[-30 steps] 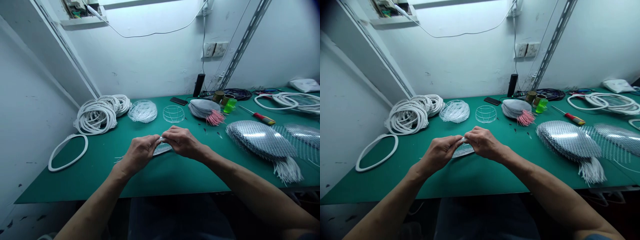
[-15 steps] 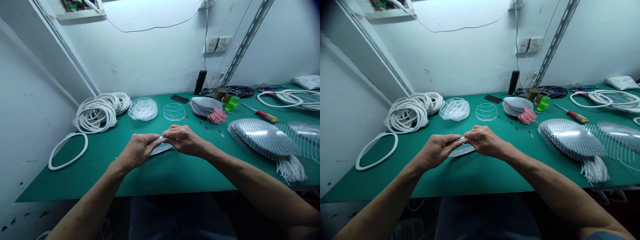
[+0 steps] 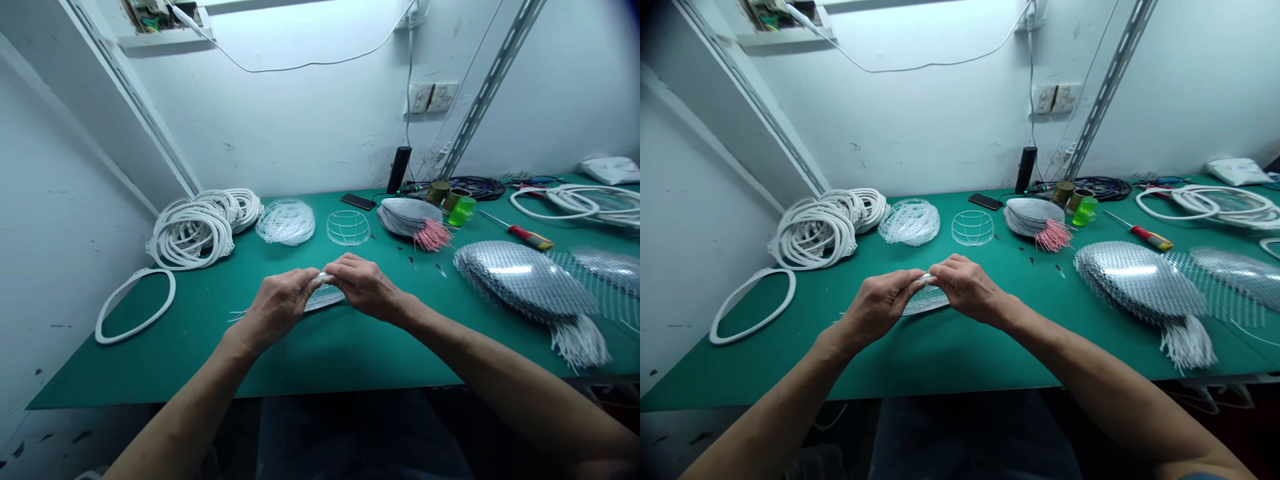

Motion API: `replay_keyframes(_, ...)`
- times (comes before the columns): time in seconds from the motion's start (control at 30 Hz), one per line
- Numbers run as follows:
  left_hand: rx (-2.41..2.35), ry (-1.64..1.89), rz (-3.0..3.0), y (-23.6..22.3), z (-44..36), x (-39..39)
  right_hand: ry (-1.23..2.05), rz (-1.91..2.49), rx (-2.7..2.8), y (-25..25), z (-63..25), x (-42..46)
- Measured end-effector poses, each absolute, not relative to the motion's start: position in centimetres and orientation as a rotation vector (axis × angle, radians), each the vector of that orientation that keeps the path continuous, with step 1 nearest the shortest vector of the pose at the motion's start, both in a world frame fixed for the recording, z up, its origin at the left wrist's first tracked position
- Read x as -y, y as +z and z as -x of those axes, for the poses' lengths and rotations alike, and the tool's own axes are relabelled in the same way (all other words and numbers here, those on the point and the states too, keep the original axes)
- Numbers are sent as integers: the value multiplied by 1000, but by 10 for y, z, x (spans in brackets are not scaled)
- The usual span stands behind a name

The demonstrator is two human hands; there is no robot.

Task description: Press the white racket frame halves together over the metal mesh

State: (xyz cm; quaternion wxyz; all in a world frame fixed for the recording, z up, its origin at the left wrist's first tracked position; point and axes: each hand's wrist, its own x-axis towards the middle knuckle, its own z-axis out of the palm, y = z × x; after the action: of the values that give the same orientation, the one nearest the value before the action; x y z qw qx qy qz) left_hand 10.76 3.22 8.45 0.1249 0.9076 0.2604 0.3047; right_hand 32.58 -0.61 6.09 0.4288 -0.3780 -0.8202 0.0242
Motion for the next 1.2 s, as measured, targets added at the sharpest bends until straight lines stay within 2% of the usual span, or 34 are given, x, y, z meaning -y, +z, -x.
replay_keyframes(0.53, -636, 864, -2691, 80, -100, -34, -57, 955, 2041, 54, -317, 10)
replay_keyframes(0.7, -760, 914, -2704, 82, -102, -32, -39, 999, 1995, 58, -314, 7)
replay_keyframes(0.93, -749, 928, -2604, 83, -99, -36, 25, 990, 2058, 60, -317, 1)
replay_keyframes(1.2, -836, 839, -2626, 84, -81, -42, 242, 1095, 1830, 42, -341, 9)
